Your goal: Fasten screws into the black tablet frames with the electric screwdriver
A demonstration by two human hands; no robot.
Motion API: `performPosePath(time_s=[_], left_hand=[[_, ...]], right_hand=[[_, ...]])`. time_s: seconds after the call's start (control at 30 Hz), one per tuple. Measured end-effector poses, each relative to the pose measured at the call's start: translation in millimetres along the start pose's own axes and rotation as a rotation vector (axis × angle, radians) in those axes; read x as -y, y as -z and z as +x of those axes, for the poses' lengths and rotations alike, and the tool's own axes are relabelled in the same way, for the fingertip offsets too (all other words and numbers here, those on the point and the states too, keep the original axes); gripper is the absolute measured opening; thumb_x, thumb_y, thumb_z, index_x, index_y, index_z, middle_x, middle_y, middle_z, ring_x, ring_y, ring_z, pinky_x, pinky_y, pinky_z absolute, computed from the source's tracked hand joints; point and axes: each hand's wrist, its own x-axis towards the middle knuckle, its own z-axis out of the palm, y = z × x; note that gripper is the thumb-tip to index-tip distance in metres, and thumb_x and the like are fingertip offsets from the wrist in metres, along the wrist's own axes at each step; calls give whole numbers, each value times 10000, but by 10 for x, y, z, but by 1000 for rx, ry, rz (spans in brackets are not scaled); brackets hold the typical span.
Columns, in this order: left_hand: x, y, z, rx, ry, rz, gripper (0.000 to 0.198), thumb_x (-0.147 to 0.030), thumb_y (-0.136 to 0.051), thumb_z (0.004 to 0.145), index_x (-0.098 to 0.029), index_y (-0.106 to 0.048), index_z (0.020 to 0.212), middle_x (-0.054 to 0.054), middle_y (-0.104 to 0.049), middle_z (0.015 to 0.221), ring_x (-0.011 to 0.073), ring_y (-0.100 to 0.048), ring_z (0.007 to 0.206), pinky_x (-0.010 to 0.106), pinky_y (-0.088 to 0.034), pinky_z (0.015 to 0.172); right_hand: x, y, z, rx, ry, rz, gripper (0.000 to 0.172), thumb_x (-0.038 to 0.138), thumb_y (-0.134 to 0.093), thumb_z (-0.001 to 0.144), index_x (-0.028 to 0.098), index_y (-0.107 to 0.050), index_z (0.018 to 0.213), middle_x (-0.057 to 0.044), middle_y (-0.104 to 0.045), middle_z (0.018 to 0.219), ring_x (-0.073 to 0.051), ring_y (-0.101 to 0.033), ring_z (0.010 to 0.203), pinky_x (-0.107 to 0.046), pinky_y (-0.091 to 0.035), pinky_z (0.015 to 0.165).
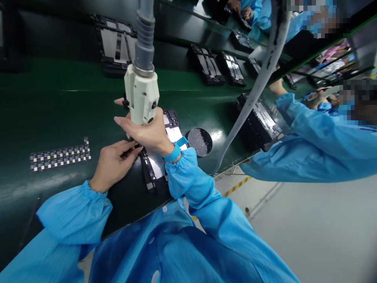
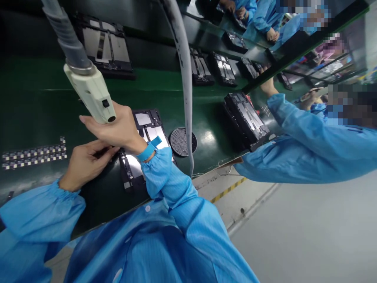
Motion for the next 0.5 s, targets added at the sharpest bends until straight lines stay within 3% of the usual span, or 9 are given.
performPosePath(time_s=[0.17, 0.3, 0.5], left_hand=[[-29, 4, -1, -13, -15, -6, 279, -387, -640, 885, -147, -751, 971, 42, -704, 838, 156, -627, 718, 263, -441, 648], [-31, 11, -1, -20, -35, -1, 273, -375, -647, 883, -144, -749, 988, 43, -709, 848, 157, -631, 738, 261, -436, 649], [-24, -28, -14, -64, 55, -19, 304, -408, -662, 857, -151, -750, 994, 35, -711, 822, 142, -613, 692, 255, -441, 635]], right_hand=[[-51, -27, 39, -10, 30, 21, 362, 507, -645, 664, 220, -646, 885, 53, -573, 550, -115, -597, 680, -265, -481, 628], [-80, -38, 50, -10, 55, 38, 405, 510, -642, 652, 193, -667, 902, 66, -557, 540, -82, -556, 639, -254, -449, 603], [-15, -37, 6, -8, -6, 17, 435, 525, -628, 653, 196, -685, 932, 41, -590, 554, -109, -631, 736, -252, -462, 637]])
